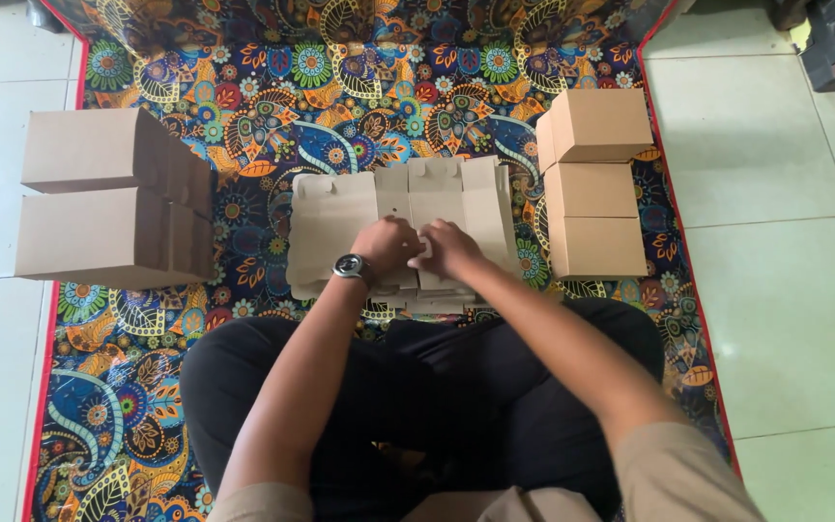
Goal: The person folds flat cardboard templates into small boxes by hand, tucking in the flaps, then stacks the completed boxes. The person also unfolds and smooths some boxes before stacking them.
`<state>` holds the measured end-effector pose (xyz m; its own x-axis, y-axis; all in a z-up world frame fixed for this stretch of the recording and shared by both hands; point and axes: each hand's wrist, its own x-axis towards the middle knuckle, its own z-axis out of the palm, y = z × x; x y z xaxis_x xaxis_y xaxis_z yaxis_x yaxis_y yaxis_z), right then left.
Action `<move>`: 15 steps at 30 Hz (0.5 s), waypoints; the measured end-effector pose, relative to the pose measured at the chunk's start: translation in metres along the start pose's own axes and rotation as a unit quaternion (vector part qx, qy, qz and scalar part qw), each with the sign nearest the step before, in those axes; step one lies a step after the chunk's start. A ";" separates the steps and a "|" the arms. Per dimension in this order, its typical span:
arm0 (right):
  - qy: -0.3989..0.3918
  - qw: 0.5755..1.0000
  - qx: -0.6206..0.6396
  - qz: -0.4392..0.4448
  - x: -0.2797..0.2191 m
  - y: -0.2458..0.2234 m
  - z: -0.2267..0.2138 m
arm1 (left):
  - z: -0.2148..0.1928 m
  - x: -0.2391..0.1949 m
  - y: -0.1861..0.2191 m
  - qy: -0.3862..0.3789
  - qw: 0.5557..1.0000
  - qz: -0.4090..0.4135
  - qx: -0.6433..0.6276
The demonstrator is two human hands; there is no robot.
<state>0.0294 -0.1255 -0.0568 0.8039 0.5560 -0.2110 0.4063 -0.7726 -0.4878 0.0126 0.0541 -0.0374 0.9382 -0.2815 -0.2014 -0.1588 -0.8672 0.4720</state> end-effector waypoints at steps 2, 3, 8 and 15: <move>-0.015 0.991 -0.014 0.131 0.024 -0.005 0.018 | 0.009 0.009 0.001 0.046 0.995 0.021 0.083; -0.016 0.992 -0.011 0.128 0.025 0.003 0.028 | 0.019 0.008 0.001 0.045 0.995 0.017 0.086; 0.081 0.997 0.009 0.001 0.011 0.001 0.028 | 0.132 -0.005 -0.015 -0.026 0.988 -0.013 0.153; 0.082 0.995 0.053 -0.035 -0.003 -0.009 -0.007 | 0.126 -0.032 0.025 0.067 0.953 -0.125 0.268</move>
<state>0.0265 -0.1224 -0.0457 0.8387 0.5434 -0.0359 0.4235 -0.6923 -0.5843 -0.0605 -0.0104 -0.1268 0.9924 -0.0148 -0.1225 -0.0259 -0.9956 -0.0900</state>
